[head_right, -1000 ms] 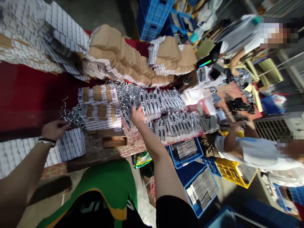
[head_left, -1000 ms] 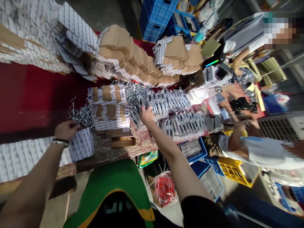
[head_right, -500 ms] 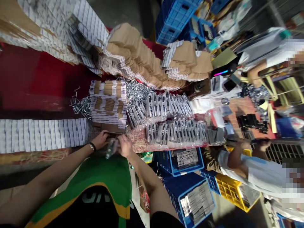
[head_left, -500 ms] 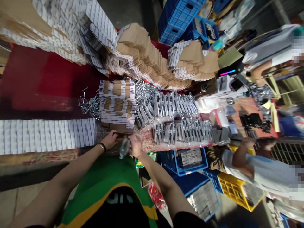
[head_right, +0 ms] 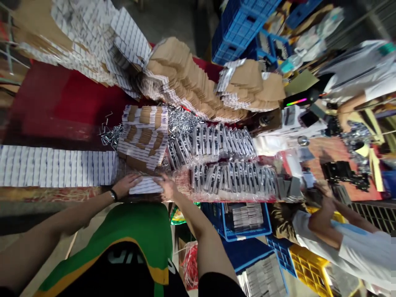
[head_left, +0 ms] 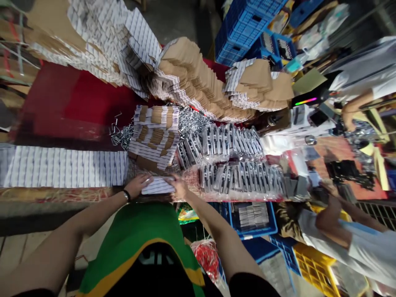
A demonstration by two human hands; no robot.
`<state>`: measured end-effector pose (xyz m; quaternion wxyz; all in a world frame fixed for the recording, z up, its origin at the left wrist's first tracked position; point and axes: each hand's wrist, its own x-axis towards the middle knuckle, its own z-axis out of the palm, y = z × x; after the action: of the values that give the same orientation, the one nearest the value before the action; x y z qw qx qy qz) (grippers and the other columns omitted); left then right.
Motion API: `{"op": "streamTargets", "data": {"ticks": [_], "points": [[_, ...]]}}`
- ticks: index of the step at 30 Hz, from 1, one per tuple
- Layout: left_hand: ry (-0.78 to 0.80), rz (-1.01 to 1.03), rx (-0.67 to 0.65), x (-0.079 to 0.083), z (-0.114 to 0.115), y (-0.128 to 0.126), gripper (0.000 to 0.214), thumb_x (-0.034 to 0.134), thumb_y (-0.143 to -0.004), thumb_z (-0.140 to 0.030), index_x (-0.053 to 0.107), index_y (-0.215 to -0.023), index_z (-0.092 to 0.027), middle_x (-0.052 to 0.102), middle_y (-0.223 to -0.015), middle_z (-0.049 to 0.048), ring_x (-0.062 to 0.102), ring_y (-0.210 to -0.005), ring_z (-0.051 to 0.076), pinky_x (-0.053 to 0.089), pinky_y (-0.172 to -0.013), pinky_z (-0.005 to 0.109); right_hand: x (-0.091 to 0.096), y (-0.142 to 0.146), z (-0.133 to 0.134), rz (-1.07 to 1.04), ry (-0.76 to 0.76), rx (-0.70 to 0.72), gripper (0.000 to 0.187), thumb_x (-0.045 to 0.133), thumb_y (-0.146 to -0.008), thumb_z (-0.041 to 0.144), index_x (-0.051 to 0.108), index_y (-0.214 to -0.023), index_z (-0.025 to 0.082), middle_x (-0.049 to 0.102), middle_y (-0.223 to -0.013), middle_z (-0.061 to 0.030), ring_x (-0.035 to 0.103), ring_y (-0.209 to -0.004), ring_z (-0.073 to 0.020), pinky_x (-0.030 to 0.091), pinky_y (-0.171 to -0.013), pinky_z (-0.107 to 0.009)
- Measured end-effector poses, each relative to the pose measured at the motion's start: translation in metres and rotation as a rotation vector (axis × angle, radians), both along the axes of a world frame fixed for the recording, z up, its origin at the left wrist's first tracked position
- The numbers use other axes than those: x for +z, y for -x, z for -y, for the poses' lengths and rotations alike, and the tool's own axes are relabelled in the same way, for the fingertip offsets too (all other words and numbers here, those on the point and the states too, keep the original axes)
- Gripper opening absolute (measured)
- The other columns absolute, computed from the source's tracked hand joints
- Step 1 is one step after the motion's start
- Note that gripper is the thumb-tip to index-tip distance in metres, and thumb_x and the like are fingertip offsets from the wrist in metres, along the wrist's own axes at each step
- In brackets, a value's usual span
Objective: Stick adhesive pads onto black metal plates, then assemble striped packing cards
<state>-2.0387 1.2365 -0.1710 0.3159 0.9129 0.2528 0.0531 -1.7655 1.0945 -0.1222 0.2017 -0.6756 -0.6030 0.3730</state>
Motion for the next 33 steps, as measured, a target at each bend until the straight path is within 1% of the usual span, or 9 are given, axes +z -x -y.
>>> {"op": "streamTargets", "data": {"ticks": [2, 4, 6, 8, 12, 17, 25, 29, 33], "points": [[-0.162, -0.148, -0.14, 0.012, 0.008, 0.001, 0.064, 0.065, -0.09, -0.042, 0.054, -0.151, -0.025, 0.046, -0.161, 0.0164, 0.032, -0.154, 0.037, 0.02, -0.124, 0.062, 0.005, 0.002, 0.006, 0.217, 0.082, 0.303, 0.092, 0.078, -0.079, 0.042, 0.038, -0.161, 0.03, 0.031, -0.168, -0.0132, 0.05, -0.138, -0.036, 0.045, -0.11, -0.046], [-0.278, -0.234, -0.215, 0.022, 0.016, -0.005, 0.078, 0.062, -0.09, -0.058, 0.046, -0.157, -0.021, 0.04, -0.165, 0.019, 0.024, -0.156, 0.039, 0.009, -0.125, 0.065, 0.006, 0.01, 0.011, 0.417, 0.162, 0.393, 0.099, 0.072, -0.087, 0.055, 0.02, -0.167, 0.03, 0.021, -0.171, -0.0178, 0.043, -0.143, -0.0429, 0.04, -0.113, -0.057], [-0.318, -0.28, -0.221, 0.027, 0.021, -0.017, 0.081, 0.057, -0.093, -0.062, 0.043, -0.159, -0.016, 0.043, -0.161, 0.0232, 0.035, -0.15, 0.041, 0.015, -0.123, 0.062, 0.005, 0.021, 0.013, 0.552, 0.186, 0.3, 0.091, 0.062, -0.095, 0.056, 0.014, -0.168, 0.03, 0.025, -0.169, -0.021, 0.041, -0.143, -0.0439, 0.037, -0.113, -0.061], [-0.317, -0.318, -0.207, 0.028, 0.021, -0.031, 0.077, 0.055, -0.096, -0.057, 0.043, -0.158, -0.014, 0.051, -0.154, 0.0252, 0.05, -0.137, 0.04, 0.029, -0.117, 0.056, 0.004, 0.029, 0.012, 0.597, 0.165, 0.223, 0.082, 0.057, -0.1, 0.049, 0.015, -0.168, 0.032, 0.036, -0.162, -0.0211, 0.047, -0.137, -0.0393, 0.042, -0.111, -0.055], [-0.288, -0.316, -0.263, 0.027, 0.017, -0.042, 0.074, 0.061, -0.094, -0.055, 0.044, -0.158, -0.022, 0.06, -0.144, 0.0213, 0.06, -0.119, 0.036, 0.044, -0.101, 0.046, 0.007, 0.03, 0.009, 0.54, 0.181, 0.277, 0.077, 0.054, -0.102, 0.046, 0.016, -0.168, 0.032, 0.044, -0.153, -0.0207, 0.059, -0.124, -0.0326, 0.049, -0.103, -0.043], [-0.337, -0.372, -0.245, 0.029, 0.025, -0.037, 0.075, 0.066, -0.092, -0.056, 0.046, -0.157, -0.027, 0.053, -0.152, 0.0226, 0.058, -0.123, 0.04, 0.041, -0.104, 0.055, 0.011, 0.03, 0.008, 0.59, 0.276, 0.351, 0.083, 0.057, -0.1, 0.038, 0.012, -0.168, 0.027, 0.042, -0.154, -0.0266, 0.063, -0.12, -0.0351, 0.051, -0.099, -0.045], [-0.232, -0.364, -0.369, 0.041, 0.004, -0.048, 0.07, 0.058, -0.097, -0.056, 0.045, -0.158, -0.025, 0.054, -0.151, 0.0223, 0.063, -0.116, 0.036, 0.045, -0.1, 0.049, 0.024, 0.017, -0.008, 0.489, 0.338, 0.452, 0.078, 0.047, -0.104, 0.044, 0.005, -0.168, 0.029, 0.04, -0.157, -0.0257, 0.068, -0.111, -0.0311, 0.056, -0.09, -0.042], [-0.22, -0.313, -0.334, 0.029, 0.017, -0.038, 0.077, 0.066, -0.092, -0.052, 0.041, -0.16, -0.025, 0.058, -0.145, 0.0238, 0.058, -0.124, 0.039, 0.04, -0.105, 0.053, 0.013, 0.03, 0.004, 0.591, 0.269, 0.383, 0.08, 0.053, -0.102, 0.045, 0.014, -0.168, 0.024, 0.042, -0.157, -0.0247, 0.058, -0.128, -0.0355, 0.046, -0.107, -0.049], [-0.233, -0.287, -0.276, 0.024, 0.04, -0.034, 0.091, 0.071, -0.087, -0.059, 0.035, -0.163, -0.022, 0.044, -0.158, 0.0261, 0.042, -0.142, 0.046, 0.03, -0.113, 0.062, 0.004, 0.046, 0.018, 0.64, 0.238, 0.327, 0.102, 0.07, -0.088, 0.061, 0.021, -0.167, 0.021, 0.031, -0.165, -0.0257, 0.044, -0.139, -0.0449, 0.032, -0.116, -0.062]]}}
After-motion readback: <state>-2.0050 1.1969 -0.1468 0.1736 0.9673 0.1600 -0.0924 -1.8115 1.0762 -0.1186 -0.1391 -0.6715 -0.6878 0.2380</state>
